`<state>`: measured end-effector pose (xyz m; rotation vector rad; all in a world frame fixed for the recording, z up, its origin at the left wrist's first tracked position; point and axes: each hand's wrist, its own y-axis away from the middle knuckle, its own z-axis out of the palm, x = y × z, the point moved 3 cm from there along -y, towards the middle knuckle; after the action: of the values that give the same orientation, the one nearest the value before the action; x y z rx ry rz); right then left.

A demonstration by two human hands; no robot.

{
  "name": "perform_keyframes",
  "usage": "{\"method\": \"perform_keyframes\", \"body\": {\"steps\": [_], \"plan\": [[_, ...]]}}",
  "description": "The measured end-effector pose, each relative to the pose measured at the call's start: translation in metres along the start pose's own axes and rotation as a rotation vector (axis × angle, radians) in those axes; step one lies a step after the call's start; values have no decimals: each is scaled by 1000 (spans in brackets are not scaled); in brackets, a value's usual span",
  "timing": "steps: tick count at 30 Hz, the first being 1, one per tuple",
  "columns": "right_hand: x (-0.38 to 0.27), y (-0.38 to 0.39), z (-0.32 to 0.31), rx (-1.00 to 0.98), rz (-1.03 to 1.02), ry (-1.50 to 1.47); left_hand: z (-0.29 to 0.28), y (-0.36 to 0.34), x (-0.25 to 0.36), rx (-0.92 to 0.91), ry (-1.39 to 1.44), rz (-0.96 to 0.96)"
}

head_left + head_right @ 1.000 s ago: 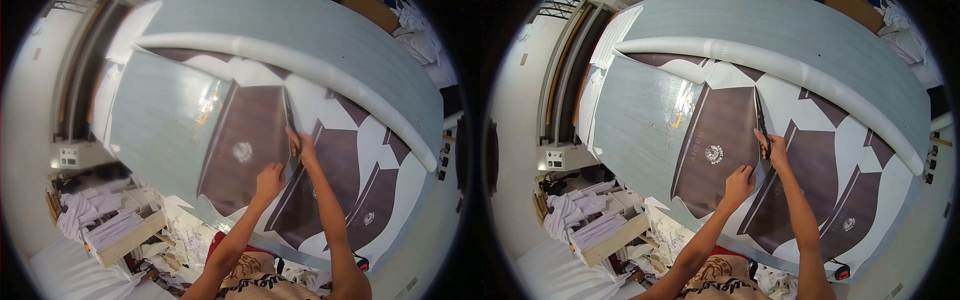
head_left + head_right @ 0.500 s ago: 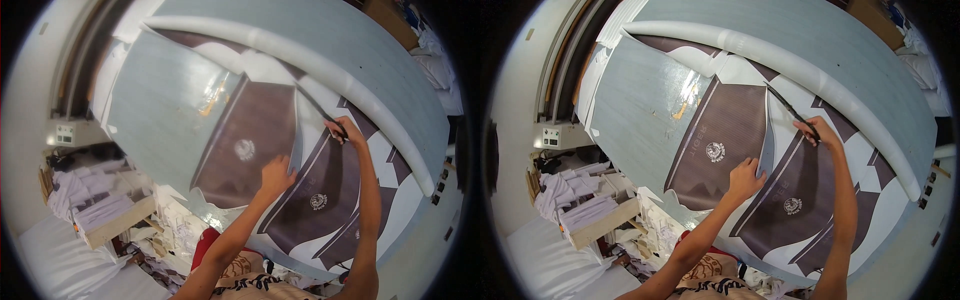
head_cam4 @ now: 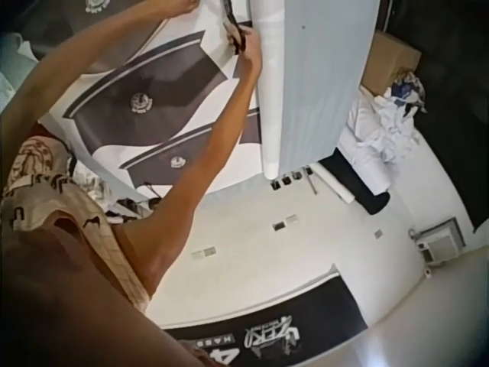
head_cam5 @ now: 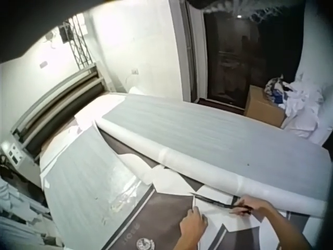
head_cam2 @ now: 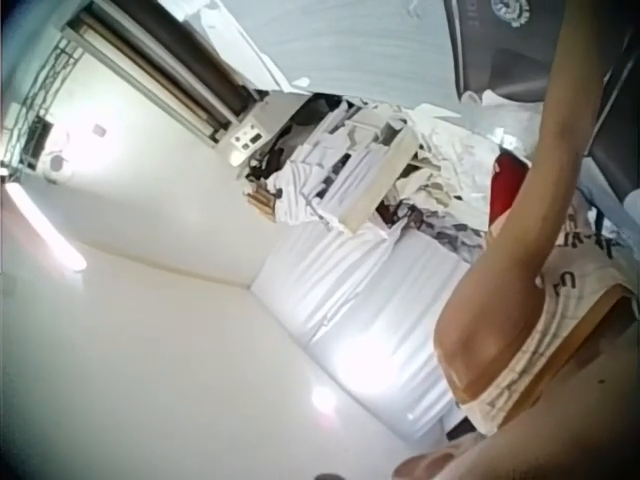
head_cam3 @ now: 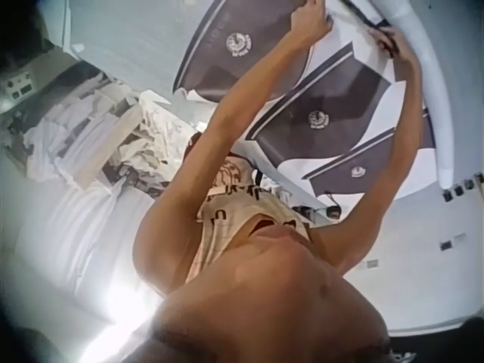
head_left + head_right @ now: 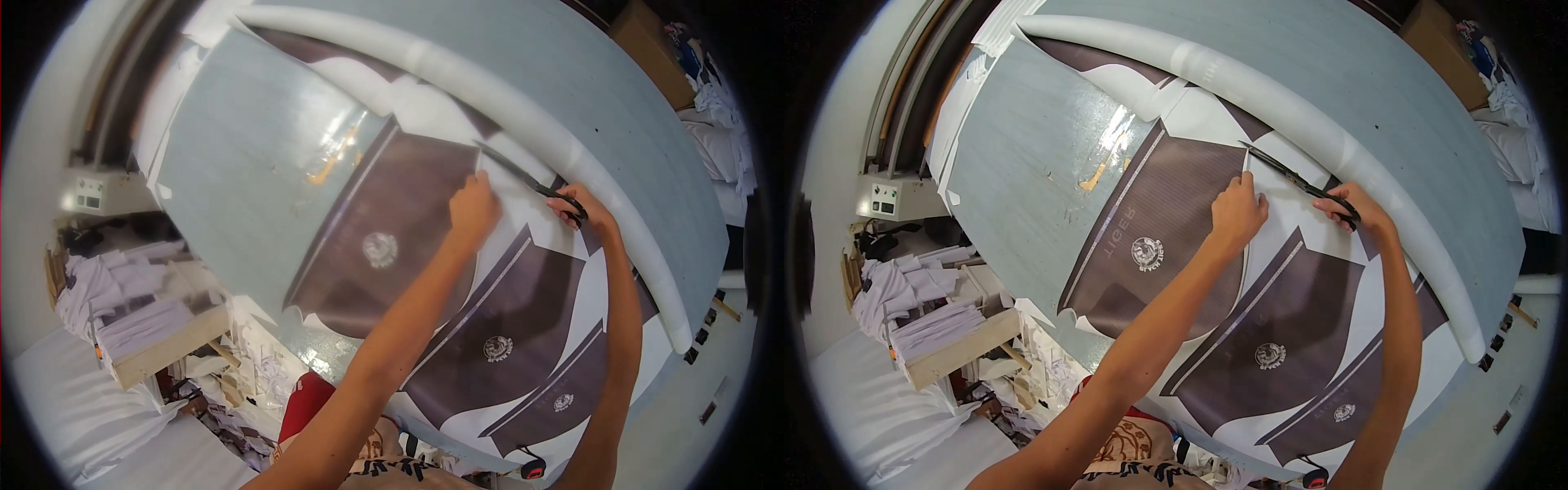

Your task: Cutting printed garment pieces from fabric sheets using scissors and folding them.

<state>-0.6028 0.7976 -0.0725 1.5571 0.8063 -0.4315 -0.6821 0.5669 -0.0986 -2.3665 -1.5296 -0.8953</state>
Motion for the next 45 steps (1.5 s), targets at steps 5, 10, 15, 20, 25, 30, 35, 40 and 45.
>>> {"method": "perform_keyframes", "body": {"steps": [5,10,15,20,25,30,35,40,45], "plan": [[-6,-4,-16,24,7,18,10,-2,0,60,2,35],[-23,-5,-22,-12,-12,156,12,-3,-4,74,7,65],[-43,-6,-30,-27,-48,301,8,1,-8,113,-41,109],[-46,-10,-46,-63,-51,344,5,5,-1,58,31,125],[-66,-23,-45,-118,-64,334,2,5,-1,84,39,135],[-70,-24,-45,-150,-31,351,6,6,-1,100,48,141],[-76,-36,-41,-152,-63,379,5,5,-3,95,69,138],[-82,-41,-34,-184,-68,381,2,6,-3,102,73,133],[-85,-54,-18,-208,-89,302,-2,6,-7,86,73,125]]}}
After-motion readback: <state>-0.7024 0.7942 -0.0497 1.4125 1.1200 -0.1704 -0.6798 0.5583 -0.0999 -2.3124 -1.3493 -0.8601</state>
